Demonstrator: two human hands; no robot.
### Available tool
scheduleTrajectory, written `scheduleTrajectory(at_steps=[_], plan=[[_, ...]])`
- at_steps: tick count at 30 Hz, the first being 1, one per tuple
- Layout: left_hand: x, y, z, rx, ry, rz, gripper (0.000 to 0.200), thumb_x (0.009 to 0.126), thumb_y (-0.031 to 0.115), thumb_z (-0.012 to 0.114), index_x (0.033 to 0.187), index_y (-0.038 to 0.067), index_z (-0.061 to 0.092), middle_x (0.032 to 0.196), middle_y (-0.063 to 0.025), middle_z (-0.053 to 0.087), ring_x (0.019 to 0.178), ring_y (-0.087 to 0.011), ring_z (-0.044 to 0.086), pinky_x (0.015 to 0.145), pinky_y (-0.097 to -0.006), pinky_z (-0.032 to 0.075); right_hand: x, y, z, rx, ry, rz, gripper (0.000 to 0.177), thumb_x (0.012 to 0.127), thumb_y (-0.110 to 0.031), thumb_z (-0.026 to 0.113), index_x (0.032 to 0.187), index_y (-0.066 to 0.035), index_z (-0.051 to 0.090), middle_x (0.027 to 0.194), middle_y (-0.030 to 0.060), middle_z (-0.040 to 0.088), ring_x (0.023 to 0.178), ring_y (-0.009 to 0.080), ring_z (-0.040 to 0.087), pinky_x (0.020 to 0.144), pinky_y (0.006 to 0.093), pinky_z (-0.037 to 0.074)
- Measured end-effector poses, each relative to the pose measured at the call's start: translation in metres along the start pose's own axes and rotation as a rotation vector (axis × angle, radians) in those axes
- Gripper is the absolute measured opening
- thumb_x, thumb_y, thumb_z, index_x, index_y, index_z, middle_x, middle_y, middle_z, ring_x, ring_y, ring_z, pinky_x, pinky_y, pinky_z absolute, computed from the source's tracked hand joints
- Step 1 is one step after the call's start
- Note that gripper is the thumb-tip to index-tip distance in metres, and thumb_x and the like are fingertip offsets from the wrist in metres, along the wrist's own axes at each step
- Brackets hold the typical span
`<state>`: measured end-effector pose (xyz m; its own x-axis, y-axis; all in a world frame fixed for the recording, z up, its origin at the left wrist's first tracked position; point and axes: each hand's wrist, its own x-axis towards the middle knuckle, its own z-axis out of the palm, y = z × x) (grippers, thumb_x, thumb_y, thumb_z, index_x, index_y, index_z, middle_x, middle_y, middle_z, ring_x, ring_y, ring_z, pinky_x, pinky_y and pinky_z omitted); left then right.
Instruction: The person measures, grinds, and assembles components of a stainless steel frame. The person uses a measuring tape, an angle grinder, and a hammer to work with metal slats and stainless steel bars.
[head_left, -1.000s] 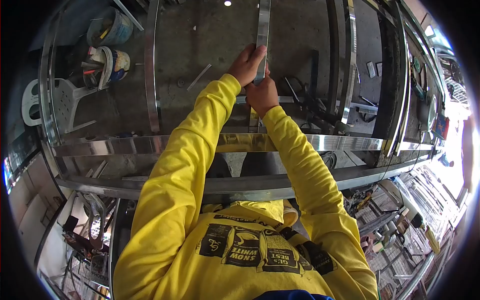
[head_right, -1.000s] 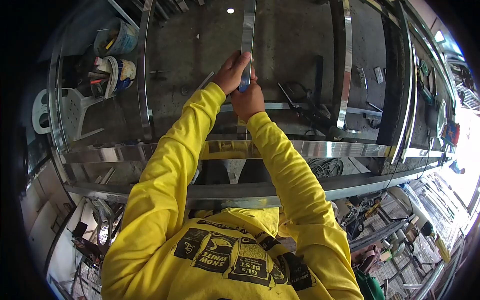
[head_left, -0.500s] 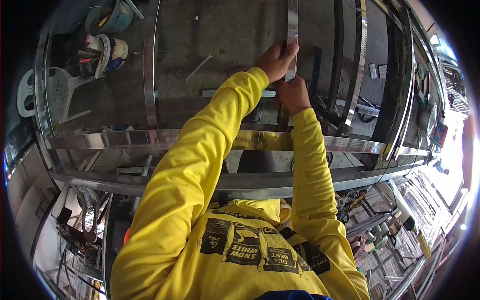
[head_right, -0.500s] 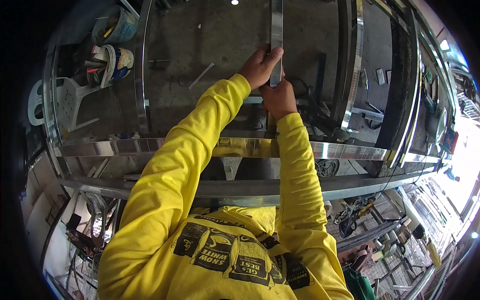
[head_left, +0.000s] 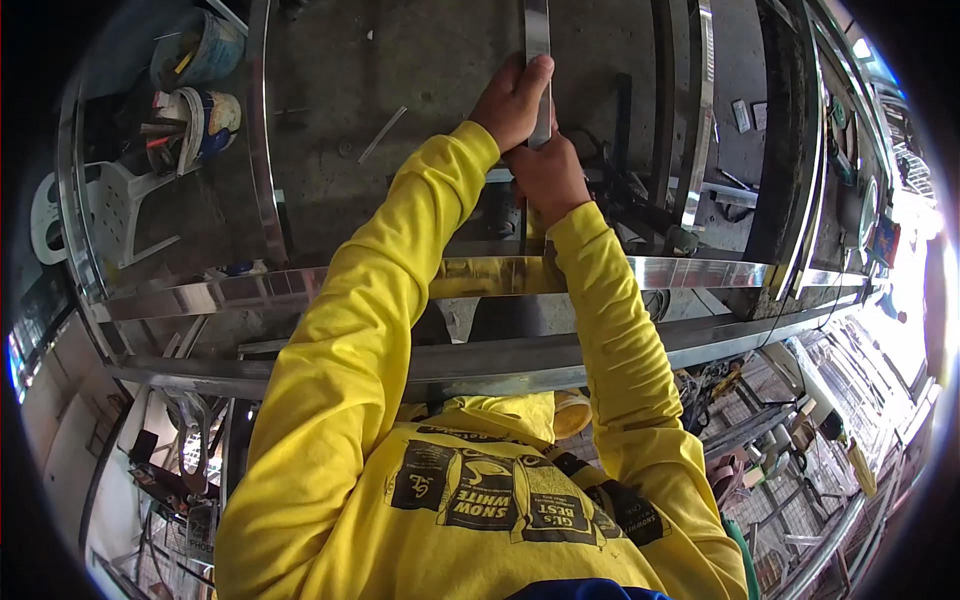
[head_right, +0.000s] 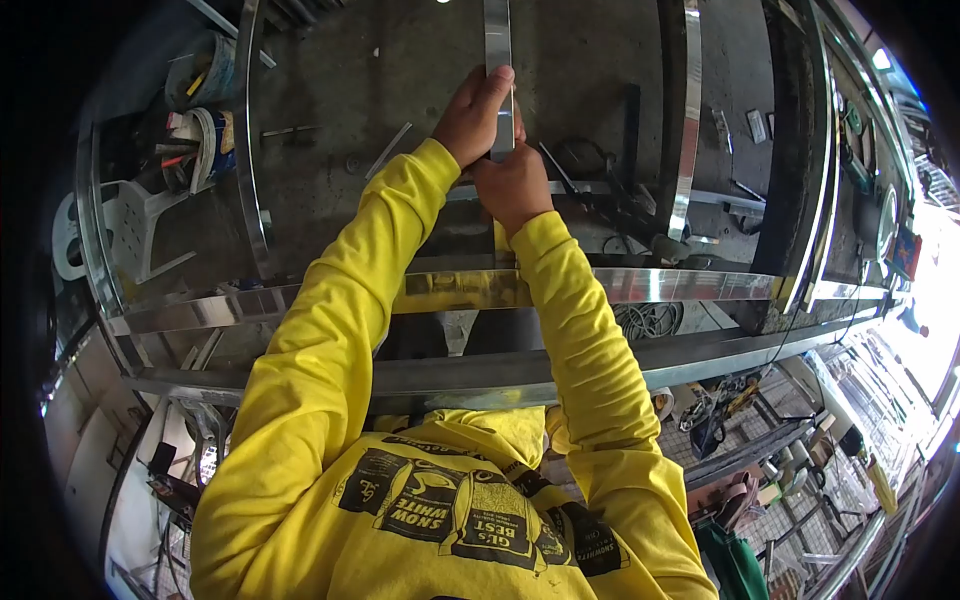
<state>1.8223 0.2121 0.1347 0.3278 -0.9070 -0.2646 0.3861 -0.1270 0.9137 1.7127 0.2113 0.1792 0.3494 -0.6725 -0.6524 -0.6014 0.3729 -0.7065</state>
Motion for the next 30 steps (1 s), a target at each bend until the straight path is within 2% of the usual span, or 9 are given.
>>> scheduleTrajectory(at_steps=[3, 6, 10, 13, 15, 21, 26, 28, 30], plan=[[-0.002, 0.002, 0.001, -0.053, 0.018, -0.078, 0.042, 0.103, 0.047, 0.049, 0.106, 0.005, 0.049, 0.065, -0.0078, 0.057, 0.059, -0.0187, 0.061, 0.059, -0.0336, 0.052, 0.005, 0.01, -0.015, 0.358, -0.365, 0.039, 0.015, 0.084, -0.013, 0.065, 0.087, 0.002, 0.066, 0.065, 0.0086, 0.06, 0.052, 0.0221, 0.061, 0.049, 0.0338, 0.048], [0.005, -0.005, -0.004, -0.037, 0.023, -0.054, 0.042, 0.102, 0.047, 0.051, 0.106, 0.005, 0.049, 0.065, -0.0072, 0.056, 0.058, -0.0186, 0.06, 0.056, -0.0336, 0.052, 0.006, 0.005, -0.023, 0.532, -0.465, 0.217, 0.016, 0.086, -0.015, 0.062, 0.088, 0.001, 0.064, 0.068, 0.0073, 0.056, 0.054, 0.0193, 0.057, 0.049, 0.0331, 0.046], [0.004, -0.007, -0.003, -0.049, 0.054, -0.059, 0.038, 0.101, 0.044, 0.053, 0.105, 0.006, 0.052, 0.078, -0.0052, 0.058, 0.06, -0.0152, 0.057, 0.055, -0.0315, 0.05, 0.012, 0.013, -0.017, 0.634, -0.465, 0.337, 0.017, 0.087, -0.016, 0.06, 0.084, 0.001, 0.062, 0.07, 0.0079, 0.056, 0.054, 0.0184, 0.054, 0.047, 0.0338, 0.043], [0.0, 0.003, -0.002, -0.136, 0.0, -0.093, 0.04, 0.102, 0.046, 0.051, 0.106, 0.007, 0.049, 0.065, -0.0086, 0.056, 0.051, -0.0196, 0.058, 0.05, -0.0342, 0.051, 0.003, 0.005, -0.012, 0.561, -0.379, 0.312, 0.017, 0.085, -0.016, 0.061, 0.083, 0.0, 0.062, 0.065, 0.0069, 0.053, 0.049, 0.0181, 0.05, 0.044, 0.0334, 0.04], [-0.004, 0.012, -0.003, -0.195, -0.012, -0.117, 0.039, 0.101, 0.046, 0.051, 0.106, 0.007, 0.049, 0.064, -0.0092, 0.056, 0.05, -0.0203, 0.058, 0.049, -0.035, 0.051, -0.003, -0.003, -0.007, 0.521, -0.305, 0.323, 0.016, 0.084, -0.016, 0.062, 0.082, 0.0, 0.062, 0.061, 0.0059, 0.051, 0.046, 0.018, 0.048, 0.043, 0.0333, 0.039], [-0.005, 0.017, -0.004, -0.244, -0.015, -0.148, 0.037, 0.101, 0.045, 0.051, 0.105, 0.008, 0.049, 0.061, -0.0106, 0.054, 0.048, -0.0227, 0.057, 0.047, -0.0367, 0.05, -0.008, -0.008, -0.003, 0.581, -0.293, 0.335, 0.017, 0.082, -0.018, 0.066, 0.08, -0.002, 0.062, 0.057, 0.0036, 0.049, 0.044, 0.0172, 0.047, 0.042, 0.0336, 0.039], [-0.005, 0.018, -0.009, -0.269, 0.011, -0.216, 0.037, 0.101, 0.045, 0.049, 0.108, 0.009, 0.049, 0.059, -0.0099, 0.053, 0.044, -0.0221, 0.052, 0.05, -0.0379, 0.049, -0.018, -0.017, 0.002, 0.51, -0.304, 0.305, 0.016, 0.084, -0.019, 0.063, 0.085, -0.003, 0.063, 0.061, 0.0042, 0.05, 0.048, 0.0173, 0.049, 0.046, 0.033, 0.042], [-0.003, 0.016, -0.011, -0.326, -0.021, -0.209, 0.037, 0.1, 0.045, 0.053, 0.103, 0.008, 0.05, 0.062, -0.011, 0.056, 0.047, -0.0221, 0.056, 0.046, -0.0366, 0.049, -0.013, -0.012, -0.001, 0.512, -0.355, 0.266, 0.02, 0.084, -0.022, 0.066, 0.09, -0.003, 0.064, 0.065, 0.0046, 0.052, 0.05, 0.0173, 0.05, 0.048, 0.032, 0.043], [-0.004, 0.013, -0.013, -0.35, -0.039, -0.202, 0.038, 0.1, 0.045, 0.053, 0.103, 0.008, 0.05, 0.062, -0.0111, 0.056, 0.047, -0.0222, 0.056, 0.047, -0.0368, 0.049, -0.003, 0.009, -0.021, 0.401, -0.525, -0.094, 0.027, 0.09, -0.026, 0.064, 0.104, -0.003, 0.062, 0.078, 0.0063, 0.059, 0.064, 0.0167, 0.058, 0.056, 0.0292, 0.048]])
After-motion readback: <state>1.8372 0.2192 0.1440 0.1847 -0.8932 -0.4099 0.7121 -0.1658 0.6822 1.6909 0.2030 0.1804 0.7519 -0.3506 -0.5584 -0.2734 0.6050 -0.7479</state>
